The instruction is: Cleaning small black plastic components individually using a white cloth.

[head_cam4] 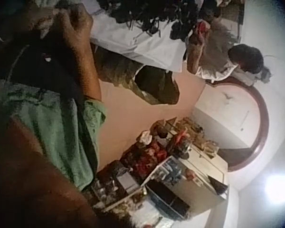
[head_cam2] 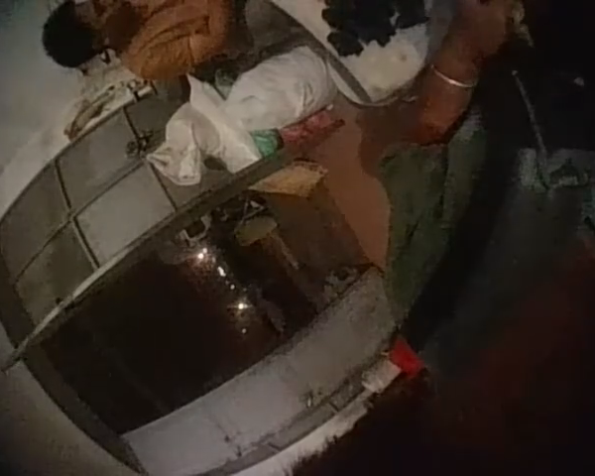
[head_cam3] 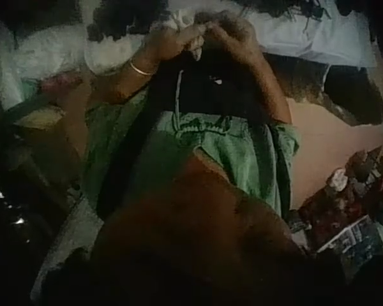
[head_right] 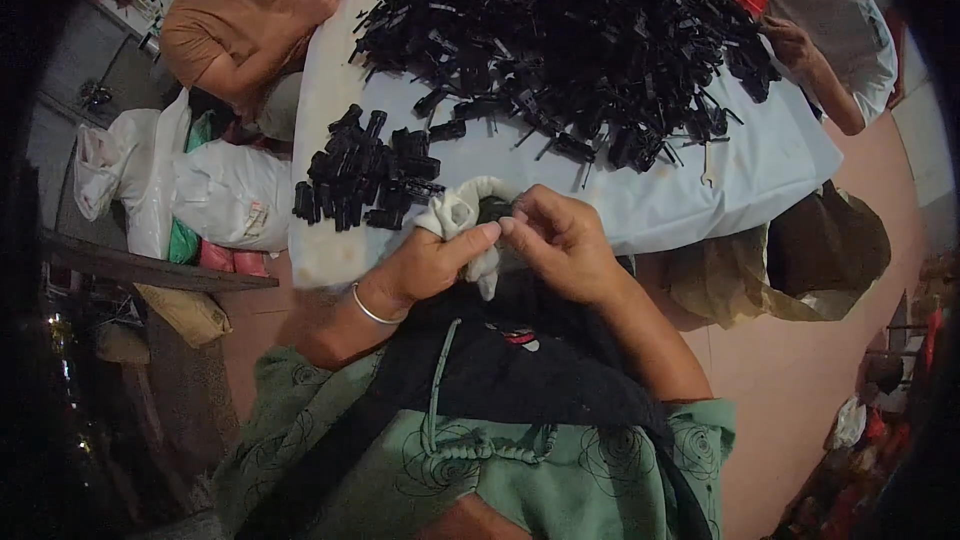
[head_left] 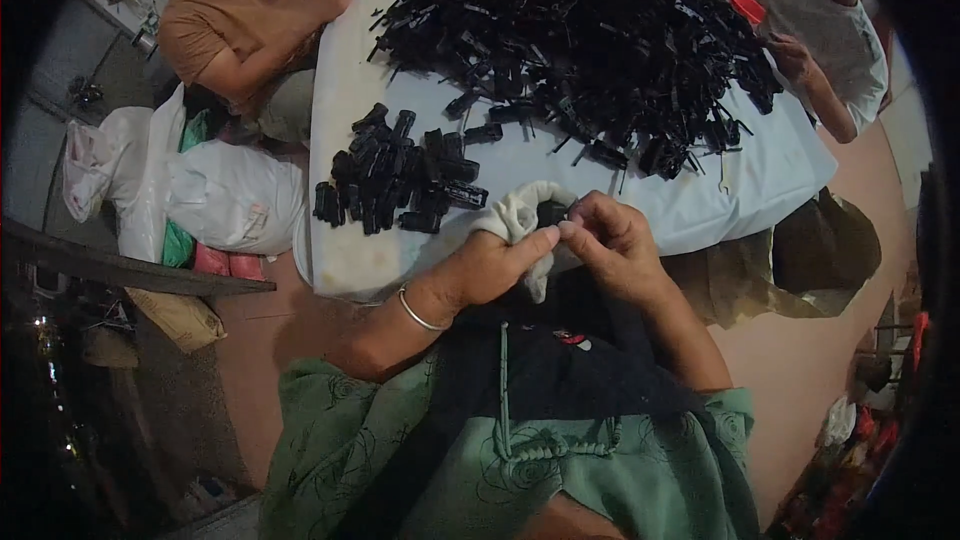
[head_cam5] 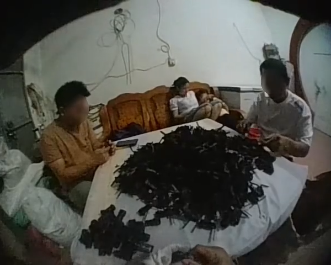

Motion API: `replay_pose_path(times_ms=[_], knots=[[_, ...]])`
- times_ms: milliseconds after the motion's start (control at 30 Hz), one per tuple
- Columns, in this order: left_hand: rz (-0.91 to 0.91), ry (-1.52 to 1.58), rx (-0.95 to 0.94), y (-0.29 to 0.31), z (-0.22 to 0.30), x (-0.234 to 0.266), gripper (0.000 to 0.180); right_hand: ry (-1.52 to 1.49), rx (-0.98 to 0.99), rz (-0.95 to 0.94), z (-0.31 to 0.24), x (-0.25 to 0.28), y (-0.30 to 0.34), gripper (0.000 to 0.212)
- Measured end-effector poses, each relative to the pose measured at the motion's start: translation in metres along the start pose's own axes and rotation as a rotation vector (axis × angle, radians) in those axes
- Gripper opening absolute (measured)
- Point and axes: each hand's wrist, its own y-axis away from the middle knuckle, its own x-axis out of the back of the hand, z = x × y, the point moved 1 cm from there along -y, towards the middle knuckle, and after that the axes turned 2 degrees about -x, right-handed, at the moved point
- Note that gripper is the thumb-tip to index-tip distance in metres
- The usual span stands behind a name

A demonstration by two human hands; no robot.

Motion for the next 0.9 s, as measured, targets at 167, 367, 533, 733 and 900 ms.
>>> replay_pose_path(times_ms=[167,367,533,733,900], knots=[[0.068,0.062,0.104,0.000,0.000,0.003,0.034,0.219,0.083,-0.070,-0.004,-0.001,0.000,0.022],[0.134,-0.607,-0.267,0.004,0.000,-0.002,0.032,0.259,-0.046,-0.082,0.001,-0.016,-0.006,0.025],[0.087,-1.330,-0.432,0.011,0.024,0.019,0.030,0.231,0.030,-0.181,0.013,-0.022,-0.023,0.024],[0.304,-1.748,-0.312,-0.004,0.047,0.078,0.026,0.914,0.065,0.013,0.019,-0.027,-0.079,0.026],[0.445,-1.680,-0.566,-0.010,0.048,0.070,0.028,1.049,-0.020,-0.057,0.021,-0.038,-0.102,0.030]])
